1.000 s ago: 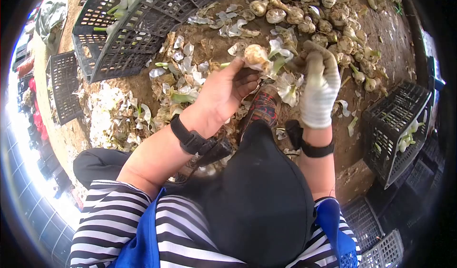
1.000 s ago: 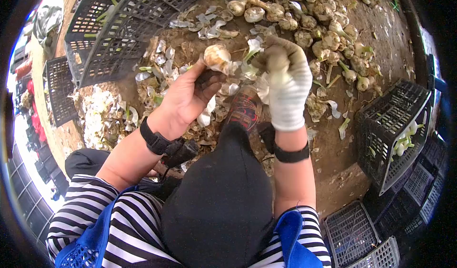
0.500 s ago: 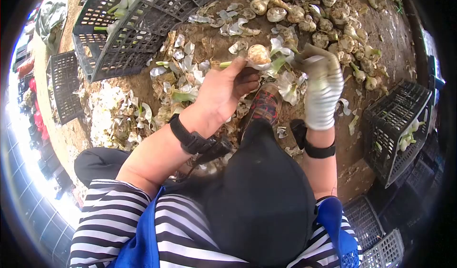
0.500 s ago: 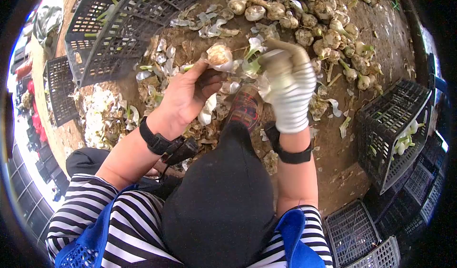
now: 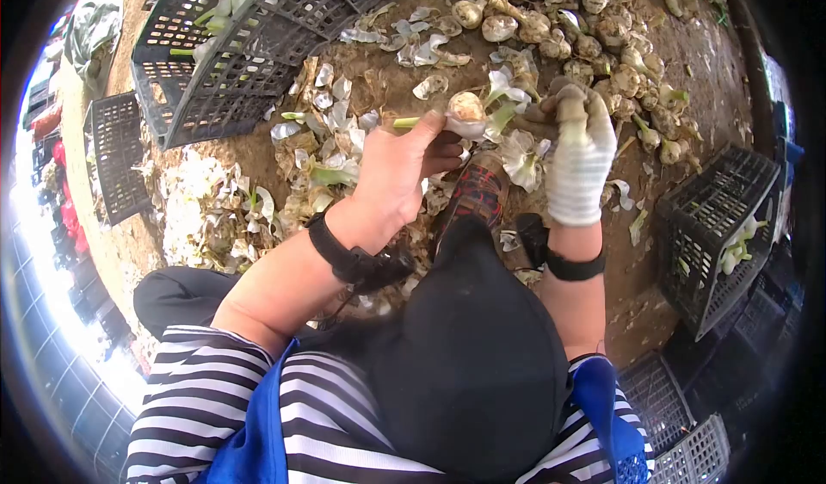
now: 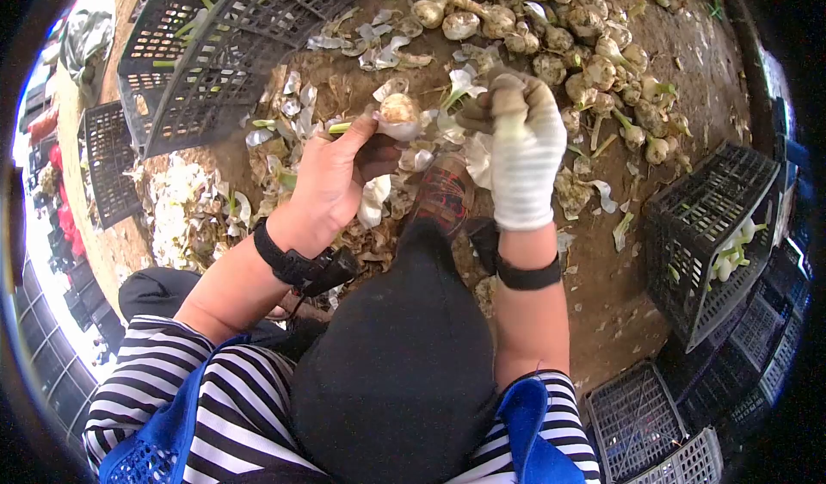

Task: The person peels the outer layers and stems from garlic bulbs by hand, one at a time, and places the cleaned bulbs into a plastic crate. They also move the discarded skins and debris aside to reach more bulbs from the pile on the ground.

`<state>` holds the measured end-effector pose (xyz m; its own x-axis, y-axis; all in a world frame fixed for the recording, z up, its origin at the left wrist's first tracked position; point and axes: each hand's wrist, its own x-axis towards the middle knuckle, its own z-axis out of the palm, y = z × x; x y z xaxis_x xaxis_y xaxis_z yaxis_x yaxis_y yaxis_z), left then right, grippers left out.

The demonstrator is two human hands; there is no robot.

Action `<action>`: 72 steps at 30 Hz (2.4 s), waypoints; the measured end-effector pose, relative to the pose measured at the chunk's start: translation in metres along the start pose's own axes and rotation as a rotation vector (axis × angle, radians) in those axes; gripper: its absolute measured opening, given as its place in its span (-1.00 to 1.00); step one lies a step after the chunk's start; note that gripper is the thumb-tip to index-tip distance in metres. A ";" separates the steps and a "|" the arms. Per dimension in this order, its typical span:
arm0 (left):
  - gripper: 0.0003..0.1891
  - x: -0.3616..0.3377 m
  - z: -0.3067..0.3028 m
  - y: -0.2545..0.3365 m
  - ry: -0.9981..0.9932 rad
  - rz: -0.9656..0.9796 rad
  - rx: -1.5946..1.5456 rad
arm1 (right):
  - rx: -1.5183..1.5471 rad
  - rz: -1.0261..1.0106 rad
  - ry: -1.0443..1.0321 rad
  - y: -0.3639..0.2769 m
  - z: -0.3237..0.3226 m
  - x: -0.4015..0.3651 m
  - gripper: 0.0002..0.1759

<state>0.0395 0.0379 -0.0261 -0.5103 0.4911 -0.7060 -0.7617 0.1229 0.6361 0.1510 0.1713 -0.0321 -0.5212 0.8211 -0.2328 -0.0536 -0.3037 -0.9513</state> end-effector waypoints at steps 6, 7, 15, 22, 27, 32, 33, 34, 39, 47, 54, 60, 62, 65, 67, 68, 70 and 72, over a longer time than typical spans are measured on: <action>-0.80 0.000 0.004 -0.001 0.024 0.058 0.201 | -0.916 -0.778 -0.270 0.015 0.006 -0.014 -0.72; -0.80 0.000 0.005 -0.001 0.025 0.056 0.201 | -0.891 -0.752 -0.285 0.019 0.006 -0.010 -0.74; -0.84 -0.001 -0.003 0.000 -0.049 0.289 0.463 | 0.160 0.271 -0.034 0.029 0.004 0.008 -0.84; -0.82 0.005 -0.008 -0.003 -0.138 0.130 -0.141 | 0.326 0.168 0.027 0.016 -0.014 0.001 -0.68; -0.82 0.005 0.000 -0.009 -0.099 0.190 -0.005 | -0.387 -0.208 -0.223 0.006 0.024 -0.020 -0.57; -0.83 0.003 -0.005 -0.006 -0.183 0.152 -0.041 | 0.110 0.214 -0.045 -0.003 0.026 -0.017 -0.77; -0.83 0.002 -0.005 -0.002 -0.220 0.115 -0.107 | 0.281 0.283 0.001 0.001 0.025 -0.015 -0.80; -0.77 0.002 -0.003 0.001 -0.252 0.074 -0.159 | 0.287 0.280 -0.090 0.019 0.015 -0.012 -0.76; -0.50 0.035 -0.040 0.102 -0.704 0.426 -0.681 | -1.138 -0.072 -0.165 0.024 -0.014 -0.010 -0.81; -0.56 0.024 -0.017 0.044 -0.226 0.204 0.073 | -2.039 -0.407 -0.030 0.089 -0.130 0.059 -0.76; -0.35 -0.003 0.024 0.002 -0.591 0.297 0.528 | -0.127 0.020 -0.085 0.013 -0.008 -0.006 -0.73; -0.51 0.007 0.005 0.002 -0.388 0.052 0.209 | -1.317 -0.499 -0.001 0.006 -0.016 0.015 -0.66; -0.48 0.003 0.005 -0.002 -0.395 0.057 0.272 | -0.983 -0.726 -0.015 0.002 -0.006 0.010 -0.52; -0.45 0.000 0.011 -0.005 -0.460 0.140 0.364 | -1.037 -0.790 -0.267 0.005 0.021 -0.013 -0.36; -0.44 -0.001 0.009 -0.004 -0.440 0.156 0.300 | -0.939 -0.769 -0.257 0.021 0.018 -0.005 -0.33; -0.45 -0.002 0.006 -0.004 -0.434 0.147 0.322 | -0.866 -0.738 -0.276 0.021 0.014 -0.004 -0.33; -0.45 -0.002 0.004 0.003 -0.390 0.100 0.312 | -0.917 -0.816 -0.177 0.024 0.001 0.009 -0.34; -0.45 0.000 0.002 0.006 -0.378 0.038 0.234 | -0.801 -0.765 -0.199 0.010 -0.004 0.005 -0.32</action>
<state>0.0360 0.0406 -0.0216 -0.3216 0.7745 -0.5448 -0.6123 0.2687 0.7435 0.1515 0.1745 -0.0436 -0.7164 0.5448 0.4359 0.1075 0.7034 -0.7026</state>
